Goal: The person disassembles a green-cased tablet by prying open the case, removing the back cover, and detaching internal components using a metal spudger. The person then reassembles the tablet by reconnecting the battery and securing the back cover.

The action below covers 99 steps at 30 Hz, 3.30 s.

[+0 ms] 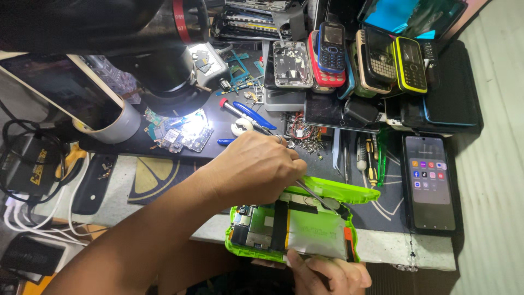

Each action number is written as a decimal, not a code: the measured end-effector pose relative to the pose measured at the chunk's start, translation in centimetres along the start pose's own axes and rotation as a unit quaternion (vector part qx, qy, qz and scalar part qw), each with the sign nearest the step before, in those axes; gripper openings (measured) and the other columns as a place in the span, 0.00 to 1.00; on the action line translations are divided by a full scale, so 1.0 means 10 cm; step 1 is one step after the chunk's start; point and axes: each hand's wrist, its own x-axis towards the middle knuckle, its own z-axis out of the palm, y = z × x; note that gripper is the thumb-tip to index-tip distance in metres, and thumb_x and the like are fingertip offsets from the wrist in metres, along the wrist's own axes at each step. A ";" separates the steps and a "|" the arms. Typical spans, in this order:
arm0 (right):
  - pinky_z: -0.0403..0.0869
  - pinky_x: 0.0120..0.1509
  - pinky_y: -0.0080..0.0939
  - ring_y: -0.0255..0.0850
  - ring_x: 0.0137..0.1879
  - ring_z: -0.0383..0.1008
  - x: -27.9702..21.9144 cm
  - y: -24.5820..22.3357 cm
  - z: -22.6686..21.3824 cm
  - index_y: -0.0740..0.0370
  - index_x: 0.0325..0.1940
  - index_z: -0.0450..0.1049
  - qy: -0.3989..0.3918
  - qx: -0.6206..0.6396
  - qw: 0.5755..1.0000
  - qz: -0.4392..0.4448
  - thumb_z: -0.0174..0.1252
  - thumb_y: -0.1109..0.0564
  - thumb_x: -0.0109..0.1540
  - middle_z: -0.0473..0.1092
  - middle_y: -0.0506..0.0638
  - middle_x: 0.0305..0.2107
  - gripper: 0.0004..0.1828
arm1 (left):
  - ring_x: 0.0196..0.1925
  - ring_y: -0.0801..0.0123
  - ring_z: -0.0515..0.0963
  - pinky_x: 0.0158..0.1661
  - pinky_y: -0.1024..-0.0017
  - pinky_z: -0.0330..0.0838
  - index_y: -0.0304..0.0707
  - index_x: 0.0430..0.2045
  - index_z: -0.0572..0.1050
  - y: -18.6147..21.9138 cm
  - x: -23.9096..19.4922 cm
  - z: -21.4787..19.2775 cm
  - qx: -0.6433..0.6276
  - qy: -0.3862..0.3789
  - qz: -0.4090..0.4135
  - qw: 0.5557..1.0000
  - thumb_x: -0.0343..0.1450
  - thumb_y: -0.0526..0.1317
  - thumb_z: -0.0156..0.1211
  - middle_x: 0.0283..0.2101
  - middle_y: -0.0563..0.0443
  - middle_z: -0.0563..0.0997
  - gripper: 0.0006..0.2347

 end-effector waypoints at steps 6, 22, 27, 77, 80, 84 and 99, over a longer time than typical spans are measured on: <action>0.67 0.45 0.43 0.33 0.40 0.64 0.01 0.05 0.02 0.32 0.44 0.82 0.011 0.003 0.999 -0.032 0.75 0.50 0.42 0.62 0.33 0.31 0.26 | 0.33 0.53 0.84 0.29 0.53 0.73 0.40 0.21 0.77 -0.03 0.02 -0.01 -0.019 -0.019 -0.001 1.000 0.64 0.39 0.60 0.24 0.48 0.82 0.04; 0.64 0.48 0.41 0.33 0.42 0.64 -0.28 -0.08 0.03 0.37 0.47 0.83 -0.025 -0.016 0.999 0.015 0.75 0.53 0.44 0.64 0.33 0.33 0.26 | 0.32 0.52 0.84 0.28 0.53 0.73 0.39 0.19 0.75 -0.02 0.01 0.00 0.005 -0.021 -0.005 1.000 0.63 0.37 0.59 0.22 0.47 0.81 0.03; 0.62 0.50 0.41 0.32 0.43 0.64 -0.31 -0.12 0.10 0.37 0.46 0.83 -0.004 -0.002 1.000 0.024 0.75 0.53 0.44 0.65 0.32 0.34 0.26 | 0.32 0.52 0.84 0.28 0.53 0.73 0.39 0.18 0.75 -0.02 0.01 0.01 0.001 -0.017 -0.005 1.000 0.62 0.36 0.60 0.22 0.47 0.81 0.03; 0.60 0.49 0.39 0.29 0.39 0.62 -0.64 0.05 0.42 0.34 0.45 0.82 0.032 0.017 0.999 -0.030 0.76 0.48 0.48 0.62 0.31 0.34 0.22 | 0.25 0.44 0.80 0.24 0.49 0.69 0.43 0.21 0.81 -0.31 0.16 0.10 -0.034 -0.024 -0.023 0.999 0.61 0.43 0.68 0.18 0.43 0.78 0.05; 0.61 0.50 0.39 0.28 0.39 0.63 -0.64 0.04 0.43 0.33 0.45 0.82 0.026 0.013 0.999 -0.030 0.76 0.48 0.48 0.62 0.31 0.34 0.21 | 0.25 0.44 0.79 0.25 0.49 0.69 0.42 0.20 0.80 -0.37 0.19 0.13 -0.033 -0.008 -0.012 0.999 0.61 0.43 0.69 0.18 0.43 0.77 0.06; 0.62 0.51 0.40 0.29 0.40 0.63 -0.61 0.03 0.49 0.32 0.43 0.80 0.065 0.008 0.998 -0.023 0.76 0.47 0.49 0.63 0.31 0.34 0.19 | 0.26 0.44 0.79 0.26 0.49 0.70 0.42 0.18 0.79 -0.43 0.22 0.16 -0.036 0.000 -0.015 0.999 0.57 0.41 0.69 0.18 0.43 0.77 0.05; 0.68 0.54 0.40 0.29 0.43 0.65 -0.57 0.08 0.36 0.34 0.47 0.79 -0.007 -0.017 0.998 -0.058 0.73 0.47 0.53 0.64 0.31 0.35 0.19 | 0.30 0.52 0.82 0.24 0.55 0.74 0.40 0.15 0.77 -0.59 0.29 0.29 0.041 0.061 0.029 0.997 0.61 0.51 0.69 0.19 0.48 0.79 0.15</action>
